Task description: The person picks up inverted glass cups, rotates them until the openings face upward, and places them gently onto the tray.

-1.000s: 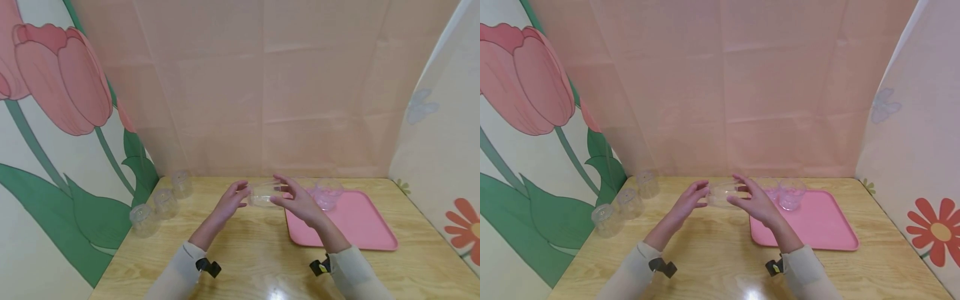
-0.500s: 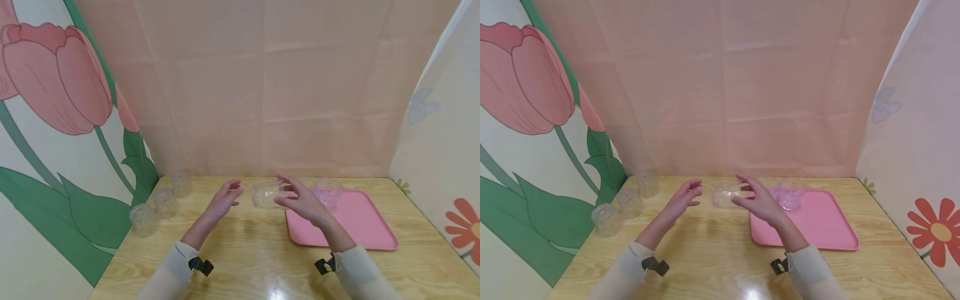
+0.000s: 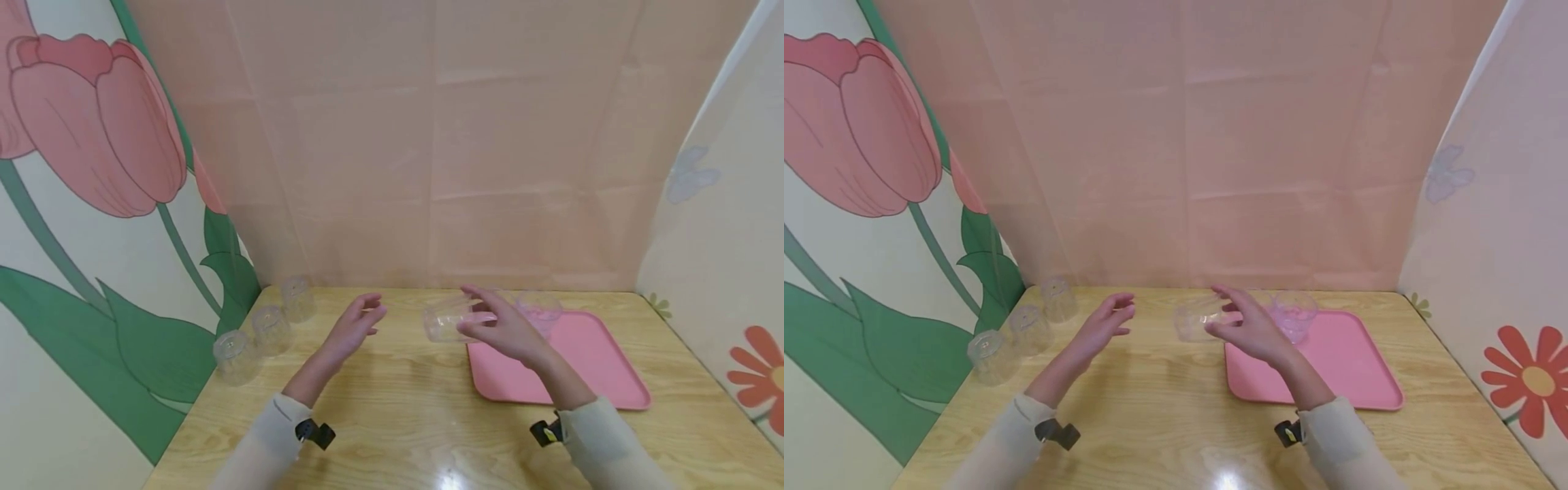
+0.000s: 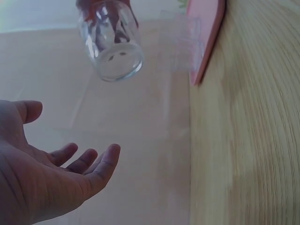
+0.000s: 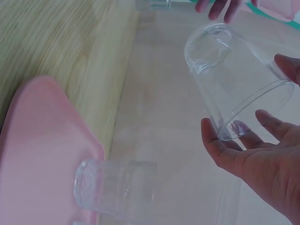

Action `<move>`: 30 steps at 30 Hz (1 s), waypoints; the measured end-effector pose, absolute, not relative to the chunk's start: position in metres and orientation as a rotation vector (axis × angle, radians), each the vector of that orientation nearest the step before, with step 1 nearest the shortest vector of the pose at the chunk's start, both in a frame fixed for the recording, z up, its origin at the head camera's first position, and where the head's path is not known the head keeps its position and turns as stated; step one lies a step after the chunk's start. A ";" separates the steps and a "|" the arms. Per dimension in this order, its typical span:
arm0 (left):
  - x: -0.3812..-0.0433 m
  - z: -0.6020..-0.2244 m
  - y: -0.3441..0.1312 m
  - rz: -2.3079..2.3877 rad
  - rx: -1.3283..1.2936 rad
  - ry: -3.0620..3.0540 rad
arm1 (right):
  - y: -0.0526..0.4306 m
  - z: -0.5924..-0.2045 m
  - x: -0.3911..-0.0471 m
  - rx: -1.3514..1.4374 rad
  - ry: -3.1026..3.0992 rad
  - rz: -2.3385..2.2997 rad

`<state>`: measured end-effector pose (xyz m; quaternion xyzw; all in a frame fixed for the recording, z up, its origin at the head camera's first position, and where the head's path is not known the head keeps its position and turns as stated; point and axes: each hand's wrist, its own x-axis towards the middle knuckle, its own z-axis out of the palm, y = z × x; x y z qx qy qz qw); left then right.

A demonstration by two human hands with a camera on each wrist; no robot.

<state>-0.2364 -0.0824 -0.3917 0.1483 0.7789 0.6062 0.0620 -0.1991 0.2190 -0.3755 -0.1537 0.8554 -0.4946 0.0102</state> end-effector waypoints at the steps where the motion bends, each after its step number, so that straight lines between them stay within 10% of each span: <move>1: -0.236 -0.391 -0.084 1.828 0.435 2.363 | 0.220 -0.375 -0.199 -0.482 2.679 -1.534; 30: -0.234 -0.395 -0.118 1.533 0.388 2.640 | 0.264 -0.373 -0.187 -0.499 2.890 -1.197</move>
